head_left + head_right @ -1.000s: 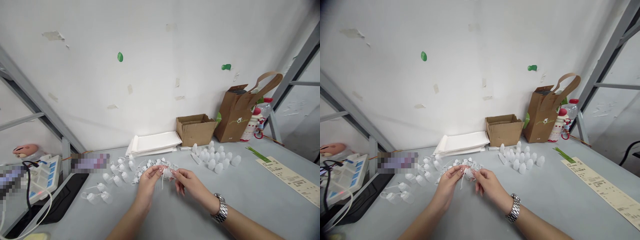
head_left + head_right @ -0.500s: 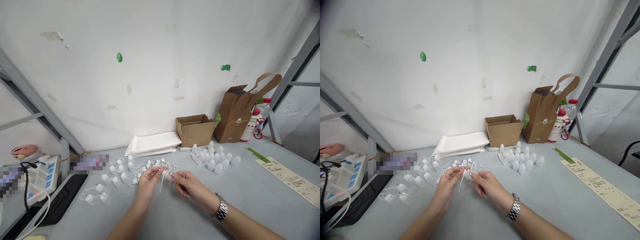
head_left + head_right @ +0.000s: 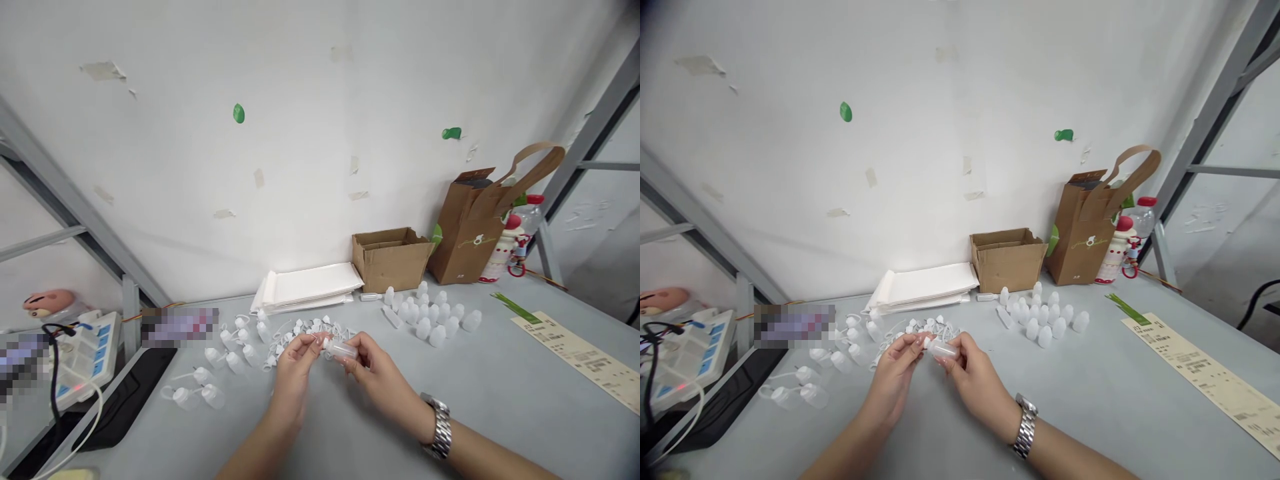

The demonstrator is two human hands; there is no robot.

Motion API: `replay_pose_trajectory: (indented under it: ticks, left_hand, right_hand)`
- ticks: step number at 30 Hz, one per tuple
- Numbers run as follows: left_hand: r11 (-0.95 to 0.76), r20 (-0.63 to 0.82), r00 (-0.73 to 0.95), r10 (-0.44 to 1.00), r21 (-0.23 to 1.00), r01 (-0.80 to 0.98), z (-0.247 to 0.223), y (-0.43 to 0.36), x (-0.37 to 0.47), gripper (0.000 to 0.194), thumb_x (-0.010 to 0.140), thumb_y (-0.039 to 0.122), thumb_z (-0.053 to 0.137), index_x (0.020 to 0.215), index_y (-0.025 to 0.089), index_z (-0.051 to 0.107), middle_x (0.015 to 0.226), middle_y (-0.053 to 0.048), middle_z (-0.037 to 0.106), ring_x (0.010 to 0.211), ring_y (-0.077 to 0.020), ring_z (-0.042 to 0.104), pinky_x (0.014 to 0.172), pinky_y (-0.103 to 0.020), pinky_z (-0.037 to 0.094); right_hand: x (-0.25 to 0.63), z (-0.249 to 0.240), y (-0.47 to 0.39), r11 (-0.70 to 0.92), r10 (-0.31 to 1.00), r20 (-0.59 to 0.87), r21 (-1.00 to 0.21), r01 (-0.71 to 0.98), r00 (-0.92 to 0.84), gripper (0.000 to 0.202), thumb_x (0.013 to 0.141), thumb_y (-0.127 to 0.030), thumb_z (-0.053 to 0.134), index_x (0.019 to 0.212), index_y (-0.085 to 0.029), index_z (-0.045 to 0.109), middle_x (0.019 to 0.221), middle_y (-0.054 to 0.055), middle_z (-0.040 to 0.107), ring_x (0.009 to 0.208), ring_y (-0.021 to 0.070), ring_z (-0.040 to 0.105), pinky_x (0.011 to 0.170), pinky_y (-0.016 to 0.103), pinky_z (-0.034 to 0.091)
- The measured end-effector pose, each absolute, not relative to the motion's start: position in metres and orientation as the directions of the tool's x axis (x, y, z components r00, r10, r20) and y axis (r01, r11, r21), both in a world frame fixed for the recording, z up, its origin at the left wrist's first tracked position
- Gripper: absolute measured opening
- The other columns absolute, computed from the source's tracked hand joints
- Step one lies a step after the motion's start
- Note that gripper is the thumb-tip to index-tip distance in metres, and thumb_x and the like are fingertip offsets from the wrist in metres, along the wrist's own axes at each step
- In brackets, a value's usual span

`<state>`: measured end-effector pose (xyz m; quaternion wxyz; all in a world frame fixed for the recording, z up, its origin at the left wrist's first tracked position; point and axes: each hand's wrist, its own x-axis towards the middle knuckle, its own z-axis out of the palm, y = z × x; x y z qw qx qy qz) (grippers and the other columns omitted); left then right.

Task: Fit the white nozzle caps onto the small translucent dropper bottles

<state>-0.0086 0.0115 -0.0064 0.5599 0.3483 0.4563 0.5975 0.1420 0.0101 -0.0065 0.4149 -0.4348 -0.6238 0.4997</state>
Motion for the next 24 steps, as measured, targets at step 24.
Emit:
replay_pose_trajectory:
  ticks: [24]
  left_hand:
    - [0.033, -0.043, -0.022, 0.999, 0.94, -0.339, 0.001, 0.013, -0.01, 0.019, 0.064, 0.033, 0.074, 0.071, 0.017, 0.066, 0.09, -0.007, 0.072, 0.096, -0.0226, 0.061, 0.089, -0.035, 0.041]
  right_hand:
    - [0.143, -0.003, 0.009, 0.026, 0.948, -0.015, -0.992, 0.126, -0.318, 0.032, 0.081, -0.051, 0.05, 0.074, -0.019, 0.047, 0.053, -0.004, 0.053, 0.045, 0.0104, 0.044, 0.046, 0.022, 0.033]
